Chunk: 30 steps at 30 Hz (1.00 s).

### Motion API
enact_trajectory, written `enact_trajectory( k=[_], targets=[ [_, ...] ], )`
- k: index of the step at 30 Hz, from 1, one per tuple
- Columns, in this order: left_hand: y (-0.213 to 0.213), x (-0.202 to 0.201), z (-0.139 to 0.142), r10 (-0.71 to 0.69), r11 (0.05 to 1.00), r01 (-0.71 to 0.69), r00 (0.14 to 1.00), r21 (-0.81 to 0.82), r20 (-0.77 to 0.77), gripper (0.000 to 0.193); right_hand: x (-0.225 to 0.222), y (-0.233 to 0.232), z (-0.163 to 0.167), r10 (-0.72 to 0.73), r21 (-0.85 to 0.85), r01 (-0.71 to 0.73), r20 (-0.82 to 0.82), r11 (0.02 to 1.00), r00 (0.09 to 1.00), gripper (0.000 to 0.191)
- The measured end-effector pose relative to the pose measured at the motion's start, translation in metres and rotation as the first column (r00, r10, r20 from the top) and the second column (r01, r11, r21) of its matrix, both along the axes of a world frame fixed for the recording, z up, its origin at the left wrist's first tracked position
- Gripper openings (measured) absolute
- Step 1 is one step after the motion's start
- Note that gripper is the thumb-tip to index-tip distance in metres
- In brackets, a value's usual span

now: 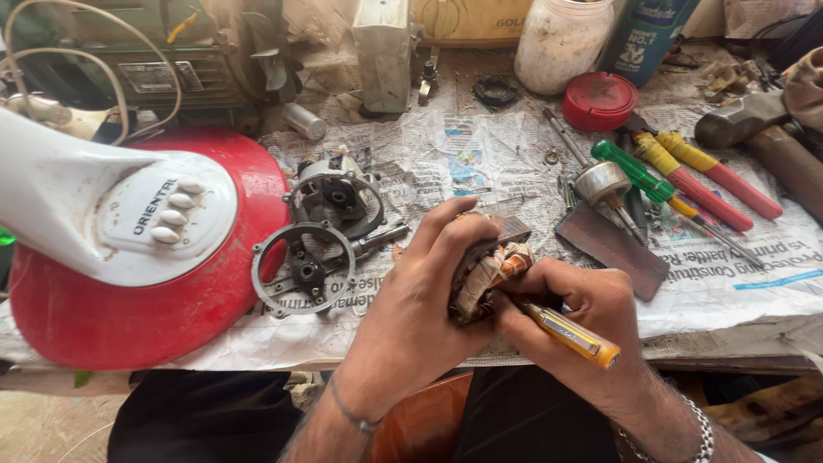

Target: The person uses a screwdriver to adjust and separate copper windings on a small electrical component held in their left hand. They repeatedly probe and reposition the windings while rotating the component to access different sides.

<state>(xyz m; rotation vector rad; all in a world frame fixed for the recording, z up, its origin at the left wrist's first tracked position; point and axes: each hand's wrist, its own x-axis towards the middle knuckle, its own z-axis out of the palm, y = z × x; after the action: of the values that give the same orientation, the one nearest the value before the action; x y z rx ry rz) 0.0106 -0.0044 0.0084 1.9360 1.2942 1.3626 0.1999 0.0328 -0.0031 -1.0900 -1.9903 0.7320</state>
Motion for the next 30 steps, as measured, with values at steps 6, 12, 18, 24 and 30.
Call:
enact_trajectory(
  k=[6,12,18,24,30],
  targets=[
    [0.010,0.000,-0.001,-0.029,0.999,0.028,0.998,-0.021,-0.050,0.077,0.001,0.001,0.000,0.037,0.033,-0.037,-0.012,0.999,0.999,0.013],
    [0.004,0.000,-0.008,0.005,0.999,-0.003,0.999,0.039,-0.042,0.077,0.002,-0.003,0.004,0.069,0.102,-0.071,0.021,0.992,0.997,0.016],
    [0.004,0.000,-0.010,-0.017,0.999,0.018,1.000,0.042,-0.012,0.079,-0.002,-0.006,0.007,0.026,0.121,-0.030,0.038,0.992,0.999,0.016],
    [0.002,0.001,-0.009,-0.033,0.996,0.034,0.999,0.077,-0.007,0.079,-0.002,-0.006,0.009,0.032,0.148,-0.037,0.035,0.988,0.999,0.015],
    [0.002,0.001,-0.010,-0.026,0.995,0.028,0.999,0.091,-0.022,0.078,-0.001,-0.004,0.008,0.032,0.156,-0.037,0.030,0.987,0.999,0.013]
  ],
)
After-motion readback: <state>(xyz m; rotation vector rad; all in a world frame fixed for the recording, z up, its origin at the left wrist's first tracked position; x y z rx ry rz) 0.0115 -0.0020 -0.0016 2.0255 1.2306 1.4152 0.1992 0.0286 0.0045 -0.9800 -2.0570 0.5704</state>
